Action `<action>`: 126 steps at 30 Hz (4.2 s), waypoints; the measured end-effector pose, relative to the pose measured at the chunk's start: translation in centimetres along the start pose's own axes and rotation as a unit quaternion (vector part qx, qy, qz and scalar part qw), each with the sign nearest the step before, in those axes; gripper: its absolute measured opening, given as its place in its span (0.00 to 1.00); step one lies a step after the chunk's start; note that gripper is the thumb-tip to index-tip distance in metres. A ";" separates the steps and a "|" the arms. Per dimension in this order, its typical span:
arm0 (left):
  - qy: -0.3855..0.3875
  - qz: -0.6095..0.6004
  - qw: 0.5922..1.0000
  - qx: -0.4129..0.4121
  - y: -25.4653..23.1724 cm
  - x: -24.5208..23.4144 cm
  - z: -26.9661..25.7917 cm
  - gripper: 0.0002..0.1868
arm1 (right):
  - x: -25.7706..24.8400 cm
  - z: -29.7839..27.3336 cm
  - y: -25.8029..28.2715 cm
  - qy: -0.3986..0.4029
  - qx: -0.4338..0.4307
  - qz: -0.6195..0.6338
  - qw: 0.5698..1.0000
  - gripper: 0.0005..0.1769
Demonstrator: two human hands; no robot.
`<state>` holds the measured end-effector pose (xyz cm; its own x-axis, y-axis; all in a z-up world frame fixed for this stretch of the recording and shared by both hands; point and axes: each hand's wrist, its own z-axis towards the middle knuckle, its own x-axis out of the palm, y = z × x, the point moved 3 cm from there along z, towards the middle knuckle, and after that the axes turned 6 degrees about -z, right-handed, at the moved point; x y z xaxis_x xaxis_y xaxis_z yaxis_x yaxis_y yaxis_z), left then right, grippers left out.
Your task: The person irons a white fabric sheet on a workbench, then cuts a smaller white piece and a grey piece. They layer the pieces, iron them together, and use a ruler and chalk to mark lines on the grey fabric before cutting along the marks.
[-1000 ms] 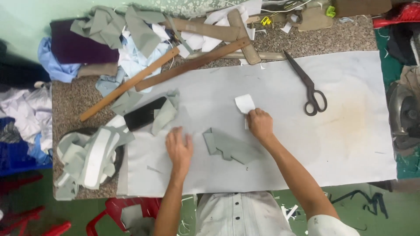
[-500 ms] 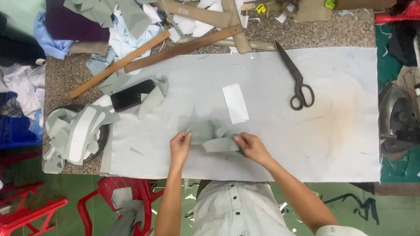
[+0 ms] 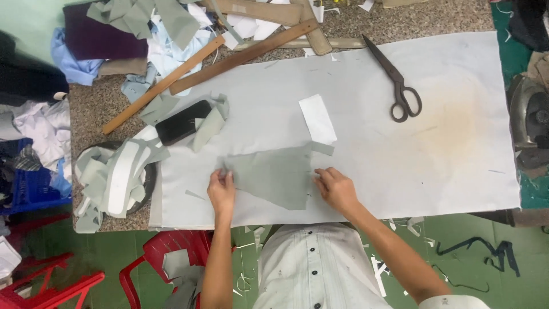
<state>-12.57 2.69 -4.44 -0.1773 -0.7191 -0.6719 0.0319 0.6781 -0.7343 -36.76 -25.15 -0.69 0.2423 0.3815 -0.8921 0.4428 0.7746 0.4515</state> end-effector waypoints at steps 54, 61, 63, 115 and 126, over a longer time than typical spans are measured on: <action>0.134 -0.391 0.900 -0.136 -6.0 3.5 -10.0 0.10 | -2.2 2.8 9.7 0.271 0.101 0.276 0.916 0.42; 0.284 -0.361 0.888 -0.021 -7.0 1.9 -9.0 0.10 | -0.7 2.5 7.9 0.368 0.117 0.457 0.801 0.33; 0.325 -0.306 0.895 0.005 -7.6 1.6 -8.6 0.08 | -2.8 3.2 9.2 0.338 0.088 0.445 0.825 0.24; 0.085 -0.521 0.838 -0.134 -2.2 -7.6 -4.2 0.13 | 3.8 4.4 4.8 0.115 -0.260 0.085 0.955 0.12; 0.256 -0.524 0.799 -0.147 -3.4 -5.0 -5.9 0.15 | 0.0 3.5 5.0 0.109 -0.280 -0.056 0.952 0.19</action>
<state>-17.62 4.85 1.97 -0.3357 -0.8104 0.4801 -0.6171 -0.1959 -0.7622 -31.50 -23.02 1.60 0.0080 0.3283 -0.9445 -0.0886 0.9411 0.3263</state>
